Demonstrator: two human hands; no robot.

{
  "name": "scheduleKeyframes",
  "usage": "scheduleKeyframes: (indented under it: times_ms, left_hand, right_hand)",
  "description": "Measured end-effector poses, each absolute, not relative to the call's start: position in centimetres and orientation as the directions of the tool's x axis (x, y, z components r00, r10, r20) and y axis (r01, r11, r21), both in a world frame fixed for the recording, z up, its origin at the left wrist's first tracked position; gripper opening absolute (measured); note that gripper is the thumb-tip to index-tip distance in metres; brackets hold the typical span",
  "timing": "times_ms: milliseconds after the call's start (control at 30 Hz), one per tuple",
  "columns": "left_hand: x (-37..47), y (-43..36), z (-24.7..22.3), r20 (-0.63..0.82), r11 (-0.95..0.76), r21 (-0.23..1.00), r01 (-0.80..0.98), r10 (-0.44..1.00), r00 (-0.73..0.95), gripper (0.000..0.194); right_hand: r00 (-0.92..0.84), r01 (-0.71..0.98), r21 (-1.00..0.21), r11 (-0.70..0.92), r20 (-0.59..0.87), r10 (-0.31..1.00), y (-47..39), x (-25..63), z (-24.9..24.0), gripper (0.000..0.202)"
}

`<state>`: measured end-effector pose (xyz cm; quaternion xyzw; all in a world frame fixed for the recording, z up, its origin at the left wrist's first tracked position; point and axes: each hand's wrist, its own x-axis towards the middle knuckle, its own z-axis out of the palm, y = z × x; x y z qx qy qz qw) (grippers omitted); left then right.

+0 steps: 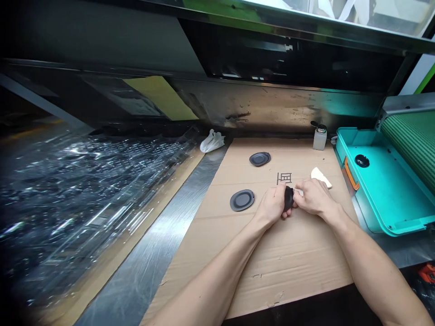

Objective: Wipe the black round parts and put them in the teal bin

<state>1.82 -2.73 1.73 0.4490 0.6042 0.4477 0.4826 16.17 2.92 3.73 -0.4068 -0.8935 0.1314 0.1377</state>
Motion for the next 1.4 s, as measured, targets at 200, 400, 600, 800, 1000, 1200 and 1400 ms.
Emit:
scheduleKeyframes:
  times_ms: [200,400,600,800,1000,1200,1400]
  left_hand:
    - [1.8,-2.6,1.2,-0.165,0.174,0.98,0.095,0.982,-0.097,0.065]
    - [1.9,-2.6,1.4,-0.183,0.191,0.979,0.065,0.977,-0.108,0.062]
    - [1.9,-2.5,1.6,-0.179,0.184,0.981,0.057,0.981,-0.078,0.062]
    - [1.9,-2.5,1.6,-0.164,0.173,0.979,0.112,0.983,-0.079,0.061]
    - [2.1,-2.7,1.8,-0.143,0.15,0.98,0.132,0.988,-0.066,0.061]
    - [1.6,-1.8,1.8,-0.298,0.284,0.95,-0.127,0.948,-0.11,0.056]
    - [-1.1,-0.2,2.9,-0.554,0.52,0.636,-0.57,0.822,0.133,0.05]
  right_hand:
    - [-0.644,0.636,-0.366,0.679,0.232,0.729,3.2,16.2,3.4,0.023]
    - [-0.647,0.691,-0.312,0.652,0.135,0.75,3.0,16.4,3.7,0.026]
    - [-0.642,0.669,-0.309,0.676,0.219,0.735,3.2,16.2,3.5,0.022]
    - [-0.632,0.723,-0.261,0.64,0.127,0.765,2.8,16.4,4.1,0.026]
    - [-0.594,0.754,-0.244,0.61,0.144,0.792,2.6,15.9,4.3,0.027]
    - [-0.519,0.776,-0.332,0.537,0.149,0.842,2.4,15.9,4.4,0.025]
    - [-0.352,0.682,-0.54,0.493,0.349,0.869,3.7,16.7,3.4,0.033]
